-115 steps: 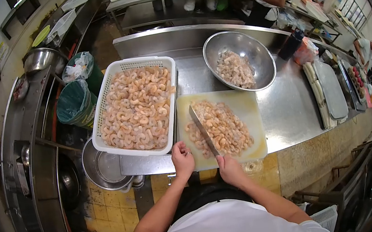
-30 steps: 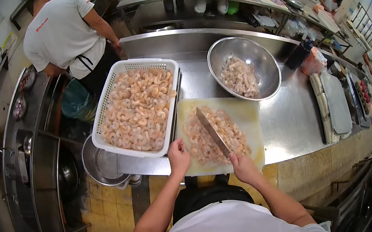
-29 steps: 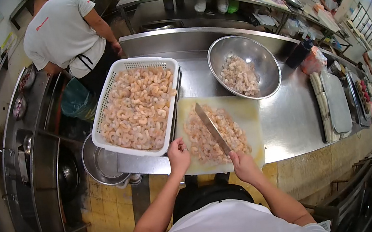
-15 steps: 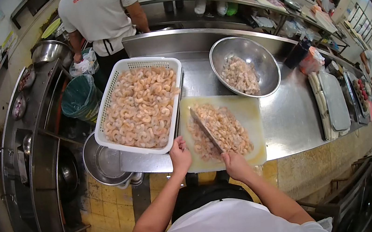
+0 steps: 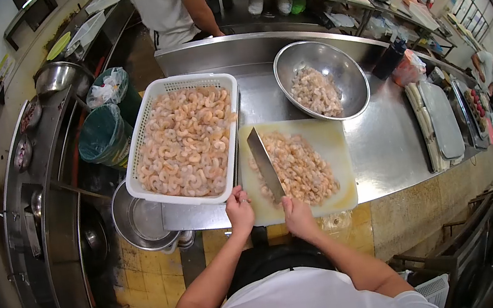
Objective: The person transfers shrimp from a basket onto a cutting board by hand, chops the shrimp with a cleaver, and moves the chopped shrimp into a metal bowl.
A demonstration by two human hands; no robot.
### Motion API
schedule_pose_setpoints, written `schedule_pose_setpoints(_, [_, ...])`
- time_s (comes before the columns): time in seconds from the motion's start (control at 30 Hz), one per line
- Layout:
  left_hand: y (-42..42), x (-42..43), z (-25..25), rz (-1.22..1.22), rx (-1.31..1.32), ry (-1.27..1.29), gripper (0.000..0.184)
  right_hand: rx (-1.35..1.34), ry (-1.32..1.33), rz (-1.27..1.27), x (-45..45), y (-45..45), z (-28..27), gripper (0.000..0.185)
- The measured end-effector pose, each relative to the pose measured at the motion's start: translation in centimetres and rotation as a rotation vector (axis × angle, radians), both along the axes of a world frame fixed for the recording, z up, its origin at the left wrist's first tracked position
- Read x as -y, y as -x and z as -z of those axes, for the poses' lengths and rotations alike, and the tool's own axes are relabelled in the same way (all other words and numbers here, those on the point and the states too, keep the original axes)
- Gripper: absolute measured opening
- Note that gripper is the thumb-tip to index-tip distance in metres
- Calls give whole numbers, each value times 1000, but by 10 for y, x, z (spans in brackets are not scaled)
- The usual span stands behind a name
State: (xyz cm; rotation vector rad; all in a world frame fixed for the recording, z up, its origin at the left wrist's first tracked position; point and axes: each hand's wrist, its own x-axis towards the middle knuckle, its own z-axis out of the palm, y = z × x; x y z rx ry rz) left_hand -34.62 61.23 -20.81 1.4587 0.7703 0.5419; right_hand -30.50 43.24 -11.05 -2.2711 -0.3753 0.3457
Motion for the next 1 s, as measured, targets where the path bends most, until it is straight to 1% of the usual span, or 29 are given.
schedule_pose_setpoints(0.03, [4, 0, -2, 12, -20, -15, 25, -24, 26, 18, -1, 1, -14, 48])
schedule_pose_setpoints(0.13, [3, -1, -3, 35, -28, -64, 26, 29, 8, 94, 6, 0, -44, 50])
schedule_pose_setpoints(0.23, [4, -1, 1, 29, 11, -93, 25, 13, 20, 96, 11, 10, -34, 49])
schedule_pose_setpoints(0.37, [-2, -4, 6, 64, 18, -114, 26, 5, 31, 42, 17, 3, -1, 48])
schedule_pose_setpoints(0.4, [1, -4, 10, 82, 3, -130, 27, -12, 42, 52, 17, 3, -13, 47])
schedule_pose_setpoints(0.5, [3, -1, -9, 172, -60, -247, 40, 9, 16, 76, 17, 7, -43, 48])
schedule_pose_setpoints(0.53, [2, -1, -15, 236, -93, -265, 41, 24, -1, 82, 16, 8, -47, 48])
schedule_pose_setpoints(0.57, [1, 0, -21, 302, -128, -282, 42, 8, 34, 78, 17, 7, -34, 48])
schedule_pose_setpoints(0.6, [2, 2, -27, 372, -163, -299, 43, -10, 68, 76, 18, 7, -9, 49])
schedule_pose_setpoints(0.7, [3, 11, -52, 483, -283, -590, 50, -30, 115, 25, 22, -5, 8, 47])
schedule_pose_setpoints(0.73, [3, 12, -61, 560, -357, -590, 51, -39, 125, 3, 25, -7, 9, 46])
schedule_pose_setpoints(0.83, [-4, 17, -56, 624, -373, -598, 44, 79, 117, -34, 25, -23, 4, 40])
schedule_pose_setpoints(0.87, [-6, 19, -49, 611, -301, -563, 41, 85, 89, -16, 26, -25, 0, 38])
schedule_pose_setpoints(0.93, [-10, 20, -38, 581, -159, -491, 37, 96, 33, 17, 27, -22, -28, 35])
schedule_pose_setpoints(1.0, [-7, 21, -39, 431, -98, -363, 35, 104, -18, 41, 28, -9, -66, 32])
